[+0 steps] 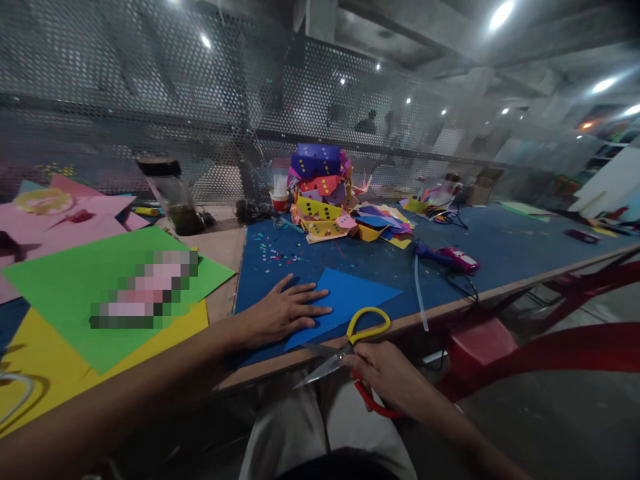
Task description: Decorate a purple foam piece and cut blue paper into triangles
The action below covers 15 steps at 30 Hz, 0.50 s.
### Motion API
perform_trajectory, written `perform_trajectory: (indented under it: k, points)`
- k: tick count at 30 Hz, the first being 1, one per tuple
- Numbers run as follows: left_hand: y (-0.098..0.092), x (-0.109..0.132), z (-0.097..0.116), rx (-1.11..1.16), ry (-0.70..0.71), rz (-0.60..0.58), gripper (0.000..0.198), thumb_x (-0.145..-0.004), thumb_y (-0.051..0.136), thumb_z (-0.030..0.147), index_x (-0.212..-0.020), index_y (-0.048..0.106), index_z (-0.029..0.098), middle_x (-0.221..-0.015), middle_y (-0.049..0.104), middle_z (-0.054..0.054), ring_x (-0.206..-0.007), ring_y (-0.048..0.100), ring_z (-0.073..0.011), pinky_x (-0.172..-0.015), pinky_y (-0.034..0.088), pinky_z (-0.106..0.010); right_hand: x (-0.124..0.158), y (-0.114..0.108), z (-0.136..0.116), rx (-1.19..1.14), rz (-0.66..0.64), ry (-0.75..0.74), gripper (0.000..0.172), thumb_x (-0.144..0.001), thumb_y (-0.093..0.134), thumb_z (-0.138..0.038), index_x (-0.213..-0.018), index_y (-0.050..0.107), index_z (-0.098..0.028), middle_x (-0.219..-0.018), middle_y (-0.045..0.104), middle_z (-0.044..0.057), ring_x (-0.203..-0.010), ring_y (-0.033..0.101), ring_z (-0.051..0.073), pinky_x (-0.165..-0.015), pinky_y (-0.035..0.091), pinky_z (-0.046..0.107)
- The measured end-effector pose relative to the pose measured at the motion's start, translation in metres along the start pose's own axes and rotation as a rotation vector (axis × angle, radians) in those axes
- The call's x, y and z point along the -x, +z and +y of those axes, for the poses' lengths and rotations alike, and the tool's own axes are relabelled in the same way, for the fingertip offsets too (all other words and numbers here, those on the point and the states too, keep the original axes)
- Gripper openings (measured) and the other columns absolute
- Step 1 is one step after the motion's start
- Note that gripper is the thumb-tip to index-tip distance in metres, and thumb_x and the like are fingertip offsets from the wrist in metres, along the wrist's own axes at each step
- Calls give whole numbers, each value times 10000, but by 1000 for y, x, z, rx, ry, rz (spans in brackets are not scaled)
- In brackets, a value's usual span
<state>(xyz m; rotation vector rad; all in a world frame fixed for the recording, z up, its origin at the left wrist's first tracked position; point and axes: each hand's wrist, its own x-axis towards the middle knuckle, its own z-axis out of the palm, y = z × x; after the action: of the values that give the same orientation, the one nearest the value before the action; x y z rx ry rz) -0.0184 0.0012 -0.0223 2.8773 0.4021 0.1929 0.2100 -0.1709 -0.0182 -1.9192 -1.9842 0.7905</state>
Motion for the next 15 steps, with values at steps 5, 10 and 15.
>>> perform_trajectory:
  k: [5, 10, 15]
  points:
    - [2, 0, 1, 4, 24, 40, 446, -1033, 373, 499, -1476, 409, 466, -1623, 342, 45, -1502, 282, -244, -1226, 15, -490, -3, -1, -6, -5, 5, -3, 401, -1020, 471, -378, -673, 544, -191, -629, 606, -12, -555, 523, 118, -553, 282, 254]
    - [-1, 0, 3, 54, 38, 17, 444, -1045, 359, 473, -1488, 391, 454, -1602, 387, 45, -1495, 300, -224, -1226, 17, -480, -6, 1, -9, 12, 21, -21, 406, -1017, 477, -389, -666, 539, -196, -663, 621, 1, -600, 534, 130, -572, 293, 255]
    - [-2, 0, 2, 55, 33, -10, 457, -1041, 354, 496, -1496, 370, 458, -1615, 359, 44, -1502, 282, -230, -1216, -27, -498, -8, 5, -9, 11, 55, -60, 408, -1017, 471, -391, -659, 507, -199, -673, 607, -1, -632, 537, 134, -586, 289, 256]
